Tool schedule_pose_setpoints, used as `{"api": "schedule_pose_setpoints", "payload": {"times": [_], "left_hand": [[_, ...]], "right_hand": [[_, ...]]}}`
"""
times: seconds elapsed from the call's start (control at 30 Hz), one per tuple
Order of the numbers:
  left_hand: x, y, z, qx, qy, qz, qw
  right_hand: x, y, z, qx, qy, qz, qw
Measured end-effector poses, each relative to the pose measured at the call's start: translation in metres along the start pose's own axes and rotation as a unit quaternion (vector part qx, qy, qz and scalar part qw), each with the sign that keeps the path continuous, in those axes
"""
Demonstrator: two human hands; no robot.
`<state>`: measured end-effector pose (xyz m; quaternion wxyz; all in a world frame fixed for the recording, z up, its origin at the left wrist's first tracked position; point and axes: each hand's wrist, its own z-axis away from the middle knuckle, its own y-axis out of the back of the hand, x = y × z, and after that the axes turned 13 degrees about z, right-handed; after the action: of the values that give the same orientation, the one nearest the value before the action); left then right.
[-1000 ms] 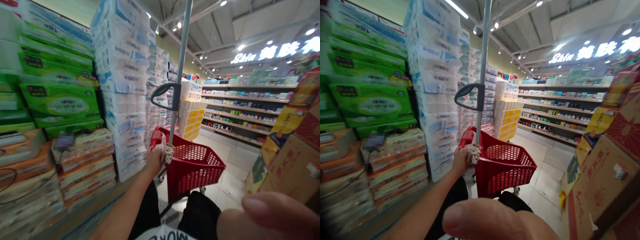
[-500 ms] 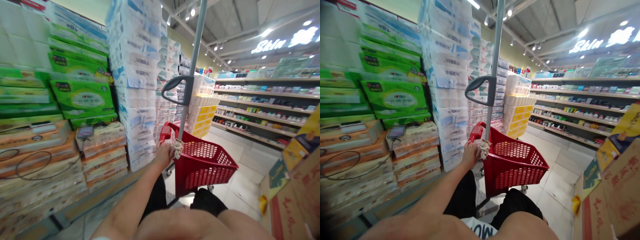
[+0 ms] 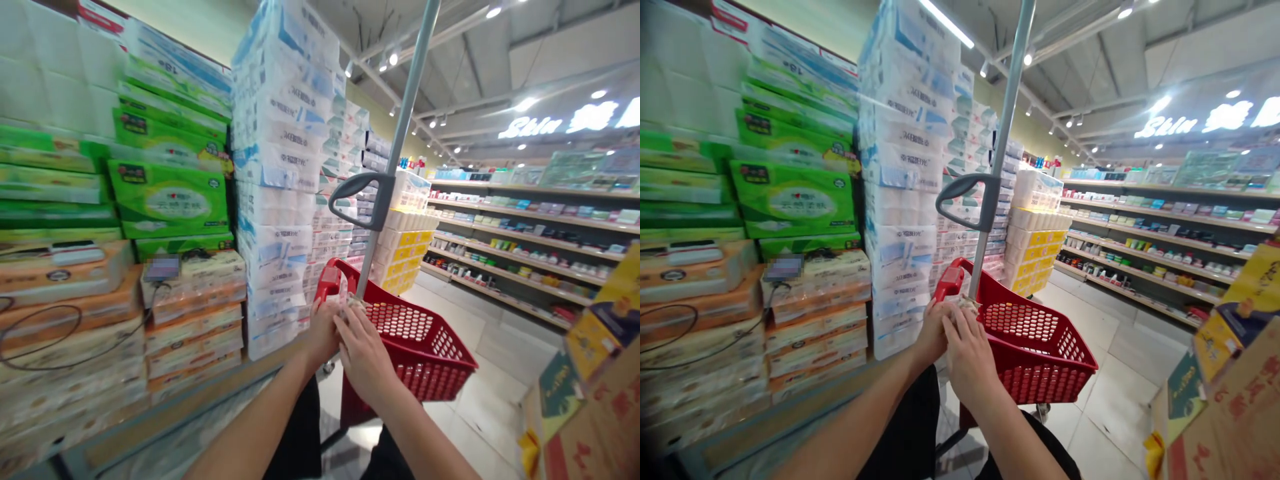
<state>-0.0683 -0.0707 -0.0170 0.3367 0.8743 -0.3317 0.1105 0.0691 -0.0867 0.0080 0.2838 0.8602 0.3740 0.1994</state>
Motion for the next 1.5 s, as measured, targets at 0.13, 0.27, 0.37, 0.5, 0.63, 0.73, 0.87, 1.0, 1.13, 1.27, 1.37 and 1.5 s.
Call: {"api": "schedule_pose_setpoints", "payload": {"times": [0.13, 0.27, 0.37, 0.5, 0.63, 0.73, 0.87, 1.0, 1.13, 1.27, 1.37, 1.5], "left_hand": [[0.002, -0.002, 0.003, -0.01, 0.006, 0.037, 0.999], [0.006, 0.001, 0.006, 0.002, 0.025, 0.059, 0.998], [0.01, 0.001, 0.005, 0.005, 0.028, 0.038, 0.999], [0.01, -0.005, 0.003, 0.007, 0.018, -0.001, 1.0], [0.006, -0.012, 0.001, 0.035, 0.024, -0.038, 0.998], [0.003, -0.012, 0.0, 0.011, 0.006, -0.054, 0.998], [0.0, -0.01, 0.0, -0.013, -0.013, -0.055, 0.998], [-0.002, -0.012, 0.0, 0.008, 0.005, -0.079, 0.997], [-0.007, -0.014, -0.003, -0.01, -0.03, -0.122, 0.992], [-0.015, -0.017, -0.011, -0.02, -0.036, -0.118, 0.992], [-0.025, -0.021, -0.021, -0.01, -0.03, -0.114, 0.993], [-0.043, -0.024, -0.032, -0.016, -0.042, -0.151, 0.988]], "right_hand": [[0.009, -0.019, 0.019, 0.033, 0.023, -0.04, 0.998], [0.022, -0.026, 0.024, 0.11, -0.022, -0.097, 0.989], [0.033, -0.032, 0.026, 0.149, -0.083, -0.123, 0.978], [0.041, -0.043, 0.028, 0.136, -0.144, -0.148, 0.969], [0.042, -0.053, 0.035, 0.067, -0.201, -0.17, 0.963], [0.042, -0.059, 0.042, 0.022, -0.209, -0.169, 0.963], [0.047, -0.068, 0.046, 0.025, -0.237, -0.123, 0.963], [0.059, -0.074, 0.049, 0.039, -0.218, -0.111, 0.969], [0.083, -0.074, 0.057, 0.0, -0.205, -0.11, 0.973], [0.1, -0.075, 0.055, -0.058, -0.306, -0.102, 0.945], [0.091, -0.077, 0.04, -0.079, -0.268, -0.092, 0.956], [0.078, -0.084, 0.022, -0.08, -0.176, -0.048, 0.98]]}}
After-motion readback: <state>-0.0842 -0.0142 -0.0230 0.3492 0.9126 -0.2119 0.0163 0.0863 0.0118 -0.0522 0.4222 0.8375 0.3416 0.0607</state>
